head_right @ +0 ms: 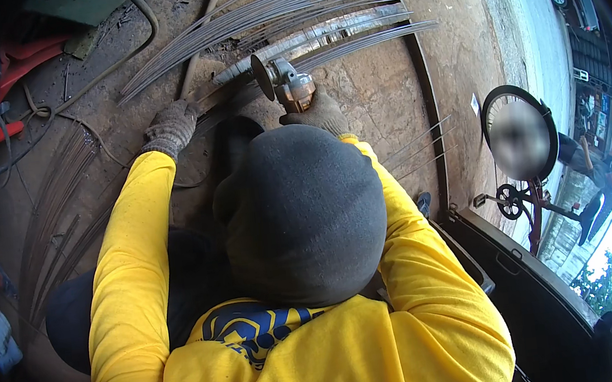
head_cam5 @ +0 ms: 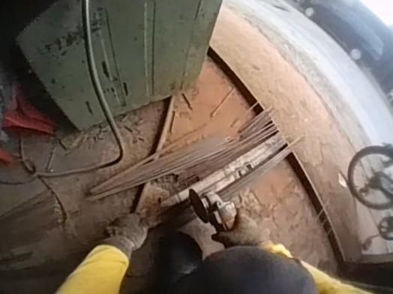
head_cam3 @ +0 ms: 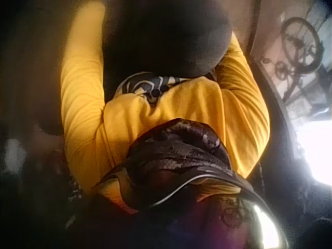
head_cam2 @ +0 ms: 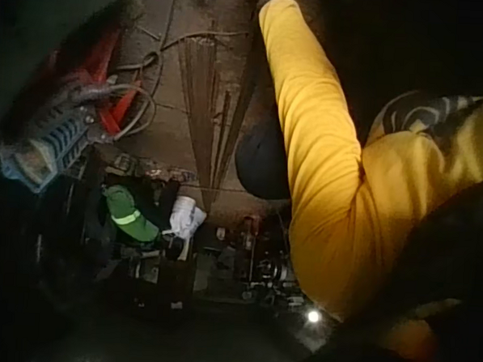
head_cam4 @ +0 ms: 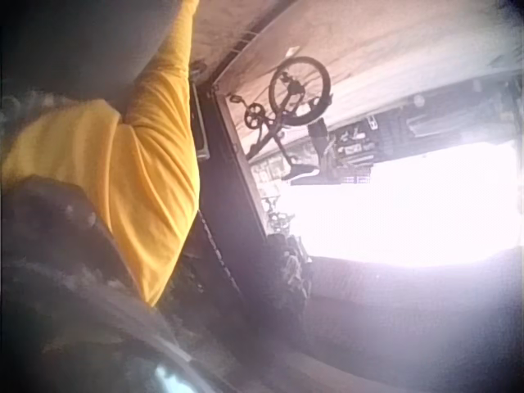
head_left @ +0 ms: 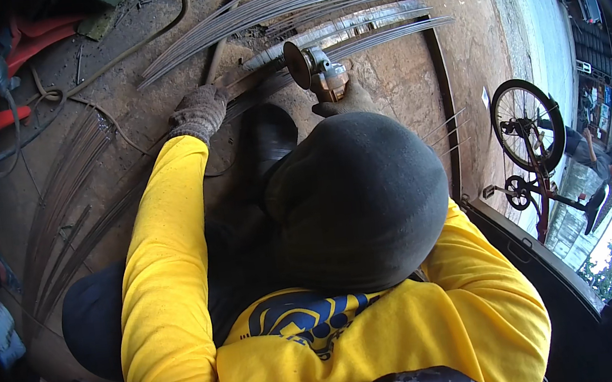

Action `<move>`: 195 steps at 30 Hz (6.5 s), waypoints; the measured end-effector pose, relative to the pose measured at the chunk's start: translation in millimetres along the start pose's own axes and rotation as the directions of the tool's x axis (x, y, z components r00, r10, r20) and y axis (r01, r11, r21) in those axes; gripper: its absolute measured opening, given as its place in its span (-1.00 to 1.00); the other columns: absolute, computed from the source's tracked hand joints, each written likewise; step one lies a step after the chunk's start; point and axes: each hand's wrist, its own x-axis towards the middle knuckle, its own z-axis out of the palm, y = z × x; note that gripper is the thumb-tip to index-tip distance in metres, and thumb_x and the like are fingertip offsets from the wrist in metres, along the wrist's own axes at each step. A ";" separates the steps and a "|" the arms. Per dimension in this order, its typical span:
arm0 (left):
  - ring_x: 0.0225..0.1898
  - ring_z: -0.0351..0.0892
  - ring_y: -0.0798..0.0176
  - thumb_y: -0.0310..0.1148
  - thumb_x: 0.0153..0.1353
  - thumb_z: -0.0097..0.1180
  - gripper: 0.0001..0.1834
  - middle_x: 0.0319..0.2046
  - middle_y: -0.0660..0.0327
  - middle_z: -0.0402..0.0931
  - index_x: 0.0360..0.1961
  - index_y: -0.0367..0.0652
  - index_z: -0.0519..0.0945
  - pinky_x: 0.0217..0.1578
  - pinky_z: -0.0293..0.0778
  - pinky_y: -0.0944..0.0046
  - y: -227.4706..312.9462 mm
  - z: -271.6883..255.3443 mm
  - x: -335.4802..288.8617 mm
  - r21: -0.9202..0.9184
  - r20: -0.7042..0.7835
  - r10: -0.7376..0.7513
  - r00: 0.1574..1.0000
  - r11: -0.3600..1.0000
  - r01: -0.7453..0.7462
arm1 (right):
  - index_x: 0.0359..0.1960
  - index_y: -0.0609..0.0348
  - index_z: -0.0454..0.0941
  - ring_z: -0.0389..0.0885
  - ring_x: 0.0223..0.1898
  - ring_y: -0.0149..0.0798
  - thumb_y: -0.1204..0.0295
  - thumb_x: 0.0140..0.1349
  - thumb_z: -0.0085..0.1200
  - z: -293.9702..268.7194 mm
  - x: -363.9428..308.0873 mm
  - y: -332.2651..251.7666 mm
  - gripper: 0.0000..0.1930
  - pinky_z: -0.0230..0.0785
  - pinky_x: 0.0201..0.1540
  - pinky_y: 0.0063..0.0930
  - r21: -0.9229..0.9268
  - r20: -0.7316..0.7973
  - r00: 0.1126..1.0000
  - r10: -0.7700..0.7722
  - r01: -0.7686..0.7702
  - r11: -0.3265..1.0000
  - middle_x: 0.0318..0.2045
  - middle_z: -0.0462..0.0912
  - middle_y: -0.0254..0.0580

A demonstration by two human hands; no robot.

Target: The person uses an angle grinder to cut through several long metal bars one at a time while holding them down on the floor.

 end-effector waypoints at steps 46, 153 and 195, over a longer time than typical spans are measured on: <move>0.15 0.57 -0.18 0.06 0.47 -0.21 -0.45 0.09 -0.08 0.60 0.05 -0.10 0.66 0.16 0.49 -0.11 2.1 -2.6 -2.3 0.105 0.040 0.014 0.999 0.994 -0.019 | 0.34 0.24 0.26 0.63 0.10 0.19 0.05 -0.19 0.52 8.3 17.5 -0.2 0.05 0.46 0.18 -0.10 0.043 -0.011 0.996 -0.086 0.087 0.995 0.04 0.65 0.25; 0.11 0.59 -0.21 0.05 0.38 0.02 -0.50 0.04 -0.11 0.60 0.14 -0.09 0.54 0.11 0.50 -0.14 -1.5 14.4 -5.6 0.016 -0.220 0.067 0.973 0.998 -0.065 | 0.24 0.34 0.29 0.64 0.08 0.10 0.04 -0.19 0.52 -14.5 4.1 33.3 0.00 0.47 0.15 -0.11 0.268 -0.116 0.993 0.014 0.018 0.963 0.06 0.62 0.20; -0.05 0.68 -0.02 -0.15 0.17 0.30 -0.67 -0.13 0.02 0.68 -0.05 0.04 0.67 0.03 0.57 0.05 110.7 53.5 -63.0 -0.685 0.322 0.542 0.776 0.699 -0.204 | 0.05 0.30 0.46 0.74 -0.28 -0.18 0.41 0.06 0.37 -53.2 4.9 -42.5 -0.48 0.63 -0.17 -0.33 0.864 -0.125 0.957 -0.261 0.234 0.445 -0.27 0.71 -0.07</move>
